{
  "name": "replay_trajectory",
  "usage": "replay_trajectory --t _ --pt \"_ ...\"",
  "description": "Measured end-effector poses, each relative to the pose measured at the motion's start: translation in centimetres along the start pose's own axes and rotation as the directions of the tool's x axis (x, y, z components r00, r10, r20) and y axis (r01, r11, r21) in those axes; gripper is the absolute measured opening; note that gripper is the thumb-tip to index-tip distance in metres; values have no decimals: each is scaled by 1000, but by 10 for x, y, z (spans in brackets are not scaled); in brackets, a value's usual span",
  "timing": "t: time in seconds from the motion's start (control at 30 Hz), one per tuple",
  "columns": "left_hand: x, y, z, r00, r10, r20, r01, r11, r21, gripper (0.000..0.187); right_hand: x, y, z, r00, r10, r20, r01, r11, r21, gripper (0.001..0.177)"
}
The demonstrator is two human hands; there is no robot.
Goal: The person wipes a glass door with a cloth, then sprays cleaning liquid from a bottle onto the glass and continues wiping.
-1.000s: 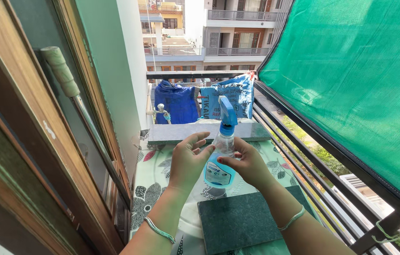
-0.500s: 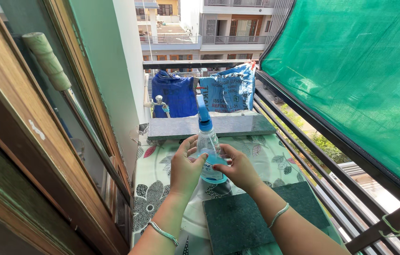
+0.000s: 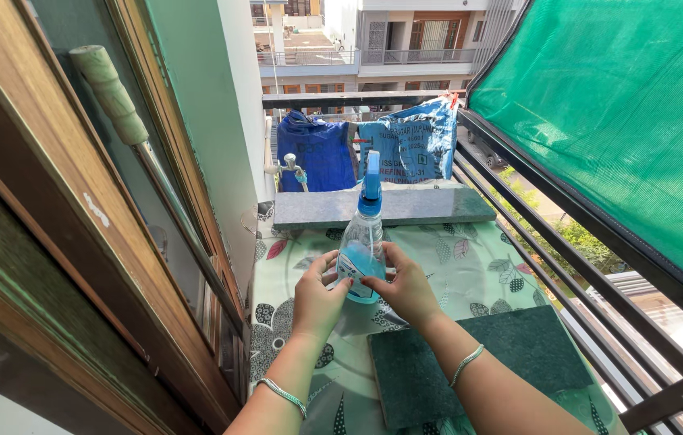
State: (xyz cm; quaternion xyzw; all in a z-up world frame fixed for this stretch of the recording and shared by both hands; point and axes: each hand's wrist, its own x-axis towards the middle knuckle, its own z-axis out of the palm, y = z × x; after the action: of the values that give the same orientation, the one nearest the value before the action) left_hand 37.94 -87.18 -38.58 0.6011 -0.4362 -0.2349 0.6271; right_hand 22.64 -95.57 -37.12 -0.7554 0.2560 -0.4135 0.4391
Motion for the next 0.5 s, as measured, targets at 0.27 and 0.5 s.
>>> replay_trajectory --t 0.27,0.5 --pt "-14 -7 -7 1000 17 9 -17 1000 15 49 -15 19 7 999 -18 -36 15 997 -80 52" --pt "-21 -12 -13 1000 7 -6 -7 1000 22 37 -27 22 6 996 42 -80 -48 996 -80 55"
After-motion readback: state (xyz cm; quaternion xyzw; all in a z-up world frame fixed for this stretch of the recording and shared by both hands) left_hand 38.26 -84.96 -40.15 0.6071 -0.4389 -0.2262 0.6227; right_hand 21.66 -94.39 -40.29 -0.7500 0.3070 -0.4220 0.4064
